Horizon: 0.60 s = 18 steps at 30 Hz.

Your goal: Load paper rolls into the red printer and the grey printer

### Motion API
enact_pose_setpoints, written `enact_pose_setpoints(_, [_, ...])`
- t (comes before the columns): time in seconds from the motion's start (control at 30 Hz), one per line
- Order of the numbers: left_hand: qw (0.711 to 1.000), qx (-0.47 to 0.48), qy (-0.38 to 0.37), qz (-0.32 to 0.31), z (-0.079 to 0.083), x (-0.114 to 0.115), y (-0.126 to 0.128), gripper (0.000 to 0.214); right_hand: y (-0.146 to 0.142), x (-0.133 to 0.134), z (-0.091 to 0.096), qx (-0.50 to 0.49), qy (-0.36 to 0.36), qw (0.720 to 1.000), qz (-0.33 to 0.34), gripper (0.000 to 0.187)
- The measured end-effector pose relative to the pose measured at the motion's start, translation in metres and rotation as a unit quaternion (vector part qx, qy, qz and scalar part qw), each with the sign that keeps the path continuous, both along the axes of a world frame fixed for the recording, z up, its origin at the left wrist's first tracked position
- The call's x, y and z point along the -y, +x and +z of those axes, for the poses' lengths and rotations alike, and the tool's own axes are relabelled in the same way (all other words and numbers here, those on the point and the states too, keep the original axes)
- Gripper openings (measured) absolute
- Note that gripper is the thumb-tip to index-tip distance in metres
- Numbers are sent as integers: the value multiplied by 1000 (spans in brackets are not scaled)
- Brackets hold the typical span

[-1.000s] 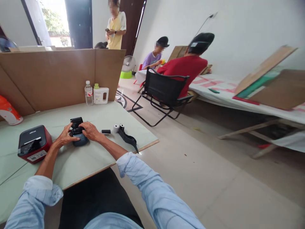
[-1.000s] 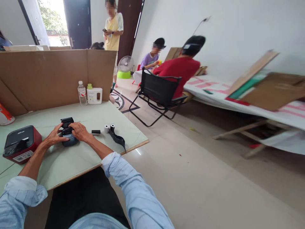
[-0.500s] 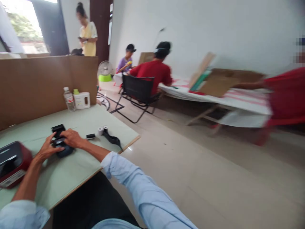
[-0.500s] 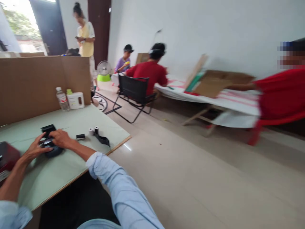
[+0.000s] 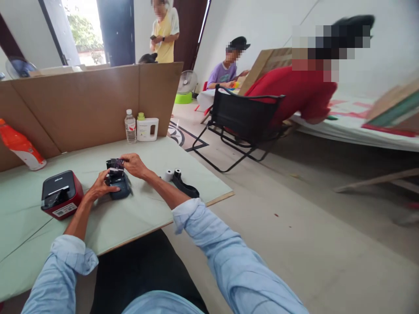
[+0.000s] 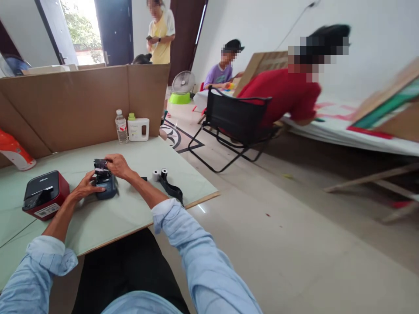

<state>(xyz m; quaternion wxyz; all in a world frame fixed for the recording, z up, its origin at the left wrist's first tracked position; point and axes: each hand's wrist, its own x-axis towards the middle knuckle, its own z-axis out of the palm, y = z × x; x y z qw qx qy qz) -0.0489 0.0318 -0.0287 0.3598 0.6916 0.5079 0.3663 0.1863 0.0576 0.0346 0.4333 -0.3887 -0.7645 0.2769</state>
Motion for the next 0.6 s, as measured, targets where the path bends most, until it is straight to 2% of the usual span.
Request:
enact_pose_setpoints(0.1, [999, -22, -24, 9, 3, -3, 0, 111, 32, -9, 18, -78, -29, 996, 17, 27])
enact_pose_setpoints(0.23, [999, -20, -42, 25, 8, -3, 3, 109, 86, -2, 28, -97, -62, 993, 17, 34])
enact_pose_setpoints(0.4, [999, -5, -49, 24, 7, -3, 5, 106, 138, 20, 14, -27, -116, 991, -53, 28])
enact_pose_setpoints(0.6, [998, 4, -53, 25, 5, -4, 4, 107, 157, 42, -9, 26, -148, 987, -63, 23])
